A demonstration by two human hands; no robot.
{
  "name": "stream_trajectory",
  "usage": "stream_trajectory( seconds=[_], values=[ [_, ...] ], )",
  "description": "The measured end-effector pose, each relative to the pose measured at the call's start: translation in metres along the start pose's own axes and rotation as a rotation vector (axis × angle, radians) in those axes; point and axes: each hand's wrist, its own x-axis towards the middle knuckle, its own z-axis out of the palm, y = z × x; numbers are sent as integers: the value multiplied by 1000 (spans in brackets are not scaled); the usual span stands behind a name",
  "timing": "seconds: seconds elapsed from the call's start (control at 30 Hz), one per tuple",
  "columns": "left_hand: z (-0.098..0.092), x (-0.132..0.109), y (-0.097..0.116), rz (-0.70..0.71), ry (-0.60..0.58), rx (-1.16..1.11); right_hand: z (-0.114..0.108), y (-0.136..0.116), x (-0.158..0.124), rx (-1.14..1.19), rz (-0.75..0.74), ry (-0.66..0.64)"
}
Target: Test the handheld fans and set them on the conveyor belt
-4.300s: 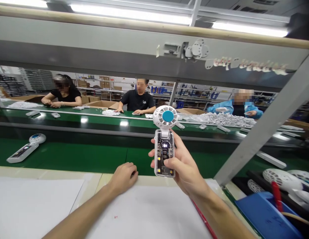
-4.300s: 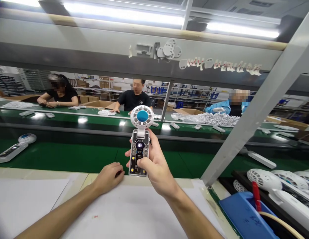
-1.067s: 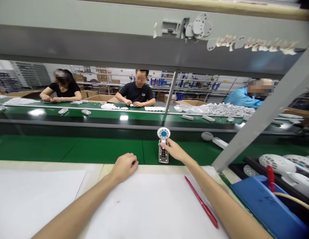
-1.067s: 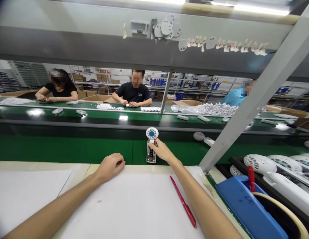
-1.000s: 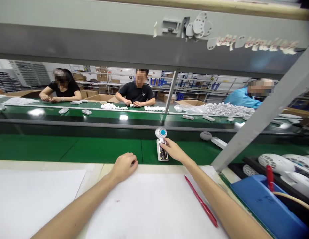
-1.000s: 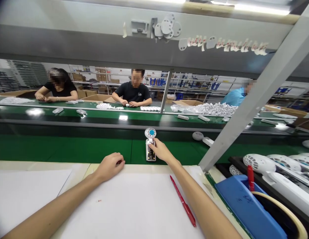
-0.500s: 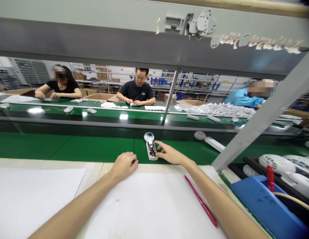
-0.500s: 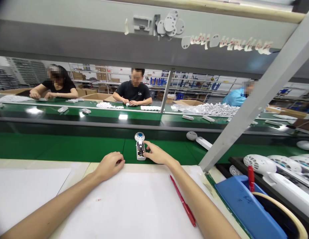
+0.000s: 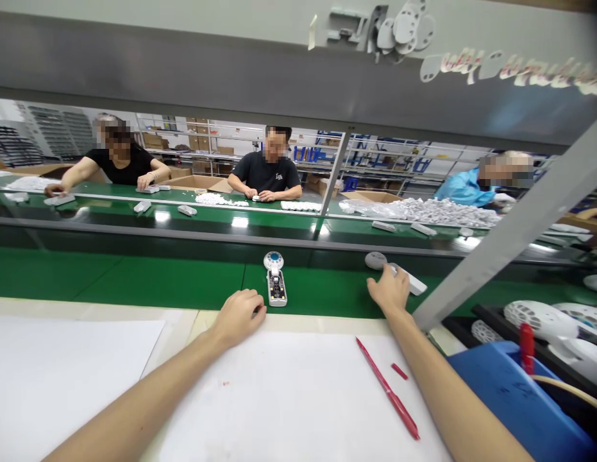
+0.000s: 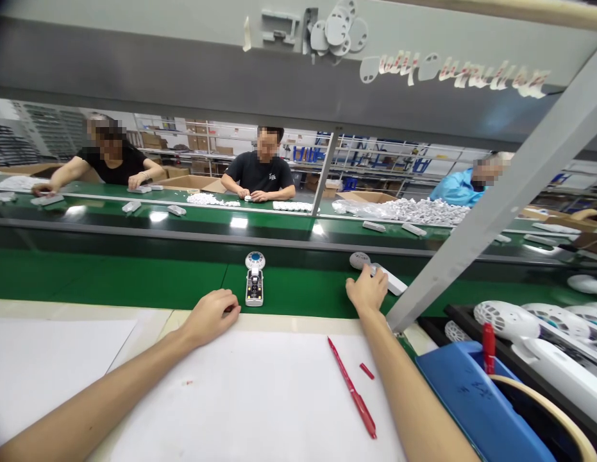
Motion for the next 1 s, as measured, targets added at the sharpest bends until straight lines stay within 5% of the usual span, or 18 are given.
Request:
stream_trajectory(
  seconds=[0.3,0.67,1.0],
  values=[
    [2,-3,-2,106,85,51,21,16,0,-82,47,45],
    [5,-3,-2,77,234,96,23,15,-2,-76,85,45],
    [6,-2,-4,160,95,49,17,11,-3,-70,106,-13]
  ],
)
